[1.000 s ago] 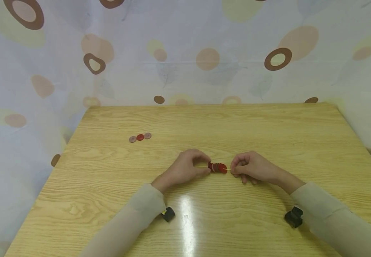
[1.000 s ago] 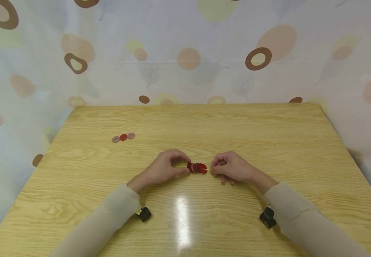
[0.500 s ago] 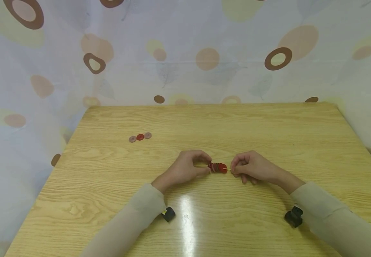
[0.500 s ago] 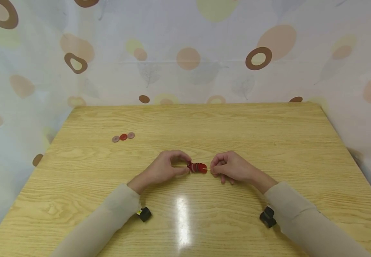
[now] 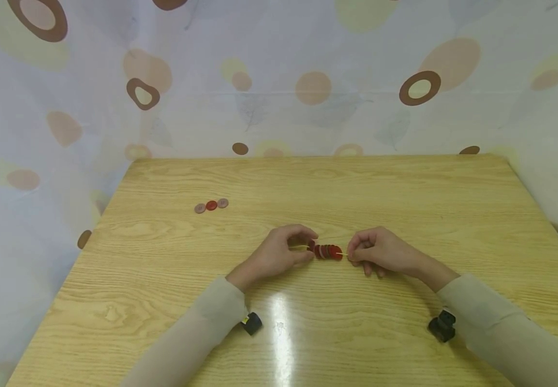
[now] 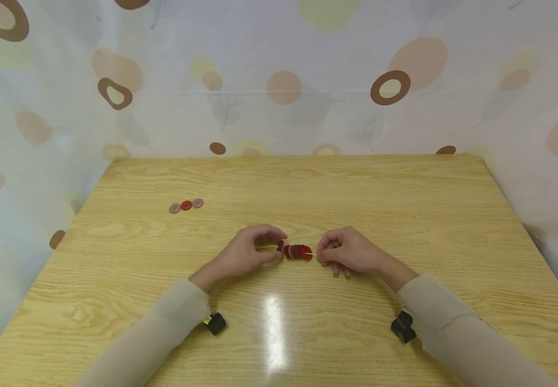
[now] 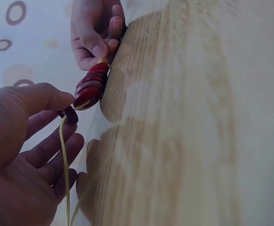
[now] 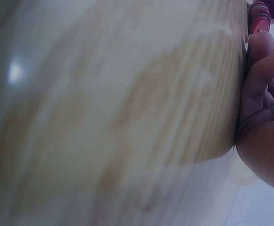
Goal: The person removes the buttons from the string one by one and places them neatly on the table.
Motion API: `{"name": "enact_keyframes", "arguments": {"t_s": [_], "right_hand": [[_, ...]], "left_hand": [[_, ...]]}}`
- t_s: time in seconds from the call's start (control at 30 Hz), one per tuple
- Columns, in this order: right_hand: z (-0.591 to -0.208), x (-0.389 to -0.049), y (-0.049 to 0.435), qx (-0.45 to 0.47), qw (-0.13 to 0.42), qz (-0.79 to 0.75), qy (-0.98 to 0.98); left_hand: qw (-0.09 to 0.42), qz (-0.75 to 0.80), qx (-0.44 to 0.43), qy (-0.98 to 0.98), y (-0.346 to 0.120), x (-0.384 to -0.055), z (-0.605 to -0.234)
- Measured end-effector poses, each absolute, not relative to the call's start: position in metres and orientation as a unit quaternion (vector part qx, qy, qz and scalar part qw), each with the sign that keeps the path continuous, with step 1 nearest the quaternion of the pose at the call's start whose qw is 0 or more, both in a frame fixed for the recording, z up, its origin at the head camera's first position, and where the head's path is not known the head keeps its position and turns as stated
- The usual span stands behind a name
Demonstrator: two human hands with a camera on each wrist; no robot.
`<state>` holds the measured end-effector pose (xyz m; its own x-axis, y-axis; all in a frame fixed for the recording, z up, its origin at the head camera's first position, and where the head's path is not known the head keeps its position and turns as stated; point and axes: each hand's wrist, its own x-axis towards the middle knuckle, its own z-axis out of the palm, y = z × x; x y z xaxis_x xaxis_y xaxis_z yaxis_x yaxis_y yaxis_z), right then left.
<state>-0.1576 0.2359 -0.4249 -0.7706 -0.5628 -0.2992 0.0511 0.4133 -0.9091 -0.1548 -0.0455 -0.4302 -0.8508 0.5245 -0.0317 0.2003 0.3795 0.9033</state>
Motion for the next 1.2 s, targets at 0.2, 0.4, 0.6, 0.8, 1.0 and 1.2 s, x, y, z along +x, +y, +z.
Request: {"name": "enact_keyframes", "arguments": {"t_s": [0.2,0.4,0.6,0.8,1.0,1.2], "right_hand": [[-0.4241,-0.1575,0.2354,-0.163,0.297,-0.516,0.787],[-0.4249,-0.1582,0.236,-0.163,0.298,-0.519,0.785],[-0.4259,-0.159,0.2361,-0.164,0.301,-0.519,0.783],[-0.4252,-0.159,0.2361,-0.164,0.303,-0.521,0.781],[-0.4255,-0.1592,0.2365,-0.162,0.307,-0.527,0.776],[-0.426,-0.1593,0.2367,-0.164,0.307,-0.528,0.775]], "left_hand": [[0.156,0.518,0.234,0.808,-0.0477,-0.1542,-0.4295],[0.158,0.521,0.235,0.805,-0.0506,-0.1531,-0.4277],[0.152,0.522,0.235,0.806,-0.0529,-0.1534,-0.4278],[0.145,0.524,0.235,0.806,-0.0545,-0.155,-0.4303],[0.149,0.54,0.231,0.795,-0.0546,-0.1551,-0.4317],[0.143,0.541,0.226,0.797,-0.055,-0.1544,-0.4305]]}}
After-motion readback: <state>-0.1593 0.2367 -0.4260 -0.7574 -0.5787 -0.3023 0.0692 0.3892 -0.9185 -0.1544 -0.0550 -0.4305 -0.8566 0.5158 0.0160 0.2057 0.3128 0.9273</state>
